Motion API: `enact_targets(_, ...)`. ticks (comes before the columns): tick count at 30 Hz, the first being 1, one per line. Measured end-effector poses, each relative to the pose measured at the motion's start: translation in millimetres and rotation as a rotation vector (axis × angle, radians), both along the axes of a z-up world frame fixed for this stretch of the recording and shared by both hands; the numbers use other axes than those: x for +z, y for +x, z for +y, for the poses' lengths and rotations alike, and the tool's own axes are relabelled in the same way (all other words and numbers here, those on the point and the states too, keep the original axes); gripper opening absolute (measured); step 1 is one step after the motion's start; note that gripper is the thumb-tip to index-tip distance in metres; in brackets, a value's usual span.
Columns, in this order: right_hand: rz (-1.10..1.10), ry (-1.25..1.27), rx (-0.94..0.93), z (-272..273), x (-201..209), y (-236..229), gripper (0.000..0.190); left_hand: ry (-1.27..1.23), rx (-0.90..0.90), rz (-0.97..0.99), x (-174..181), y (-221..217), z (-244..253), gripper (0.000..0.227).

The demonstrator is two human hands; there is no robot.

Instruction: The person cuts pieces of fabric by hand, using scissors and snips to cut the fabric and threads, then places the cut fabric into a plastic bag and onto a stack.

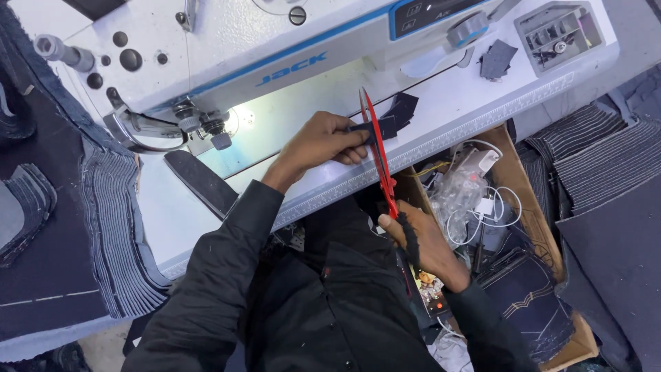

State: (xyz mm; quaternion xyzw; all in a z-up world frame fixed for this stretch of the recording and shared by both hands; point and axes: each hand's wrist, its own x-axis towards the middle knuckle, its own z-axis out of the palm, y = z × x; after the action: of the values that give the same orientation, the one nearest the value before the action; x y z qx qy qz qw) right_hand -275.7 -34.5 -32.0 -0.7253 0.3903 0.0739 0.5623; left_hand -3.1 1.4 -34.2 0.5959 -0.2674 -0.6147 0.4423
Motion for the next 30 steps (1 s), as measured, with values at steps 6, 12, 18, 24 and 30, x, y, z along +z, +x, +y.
enact_targets(6, 0.024, 0.093, -0.095, 5.1, 5.1, 5.7, 0.038, -0.009, 0.015, 0.028, -4.2, 0.0, -2.4, 0.029)
enact_targets(12, -0.044, 0.153, -0.236, 4.0, 4.1, -0.2, 0.039, -0.016, -0.006, -0.051, -4.5, 2.3, -3.5, 0.032)
enact_targets(18, -0.167, 0.066, -0.358, 9.0, -2.3, -28.5, 0.03, -0.078, -0.031, -0.322, 2.7, -15.0, -29.8, 0.035)
enact_targets(24, -0.064, -0.19, -0.273, 26.8, -19.2, -69.4, 0.03, -0.497, 0.343, -0.929, 24.6, -19.7, 7.9, 0.026)
enact_targets(30, 0.033, 0.081, -0.228, 67.4, -11.2, -53.6, 0.028, 0.023, 0.552, -0.807, 61.0, -21.0, 162.0, 0.037)
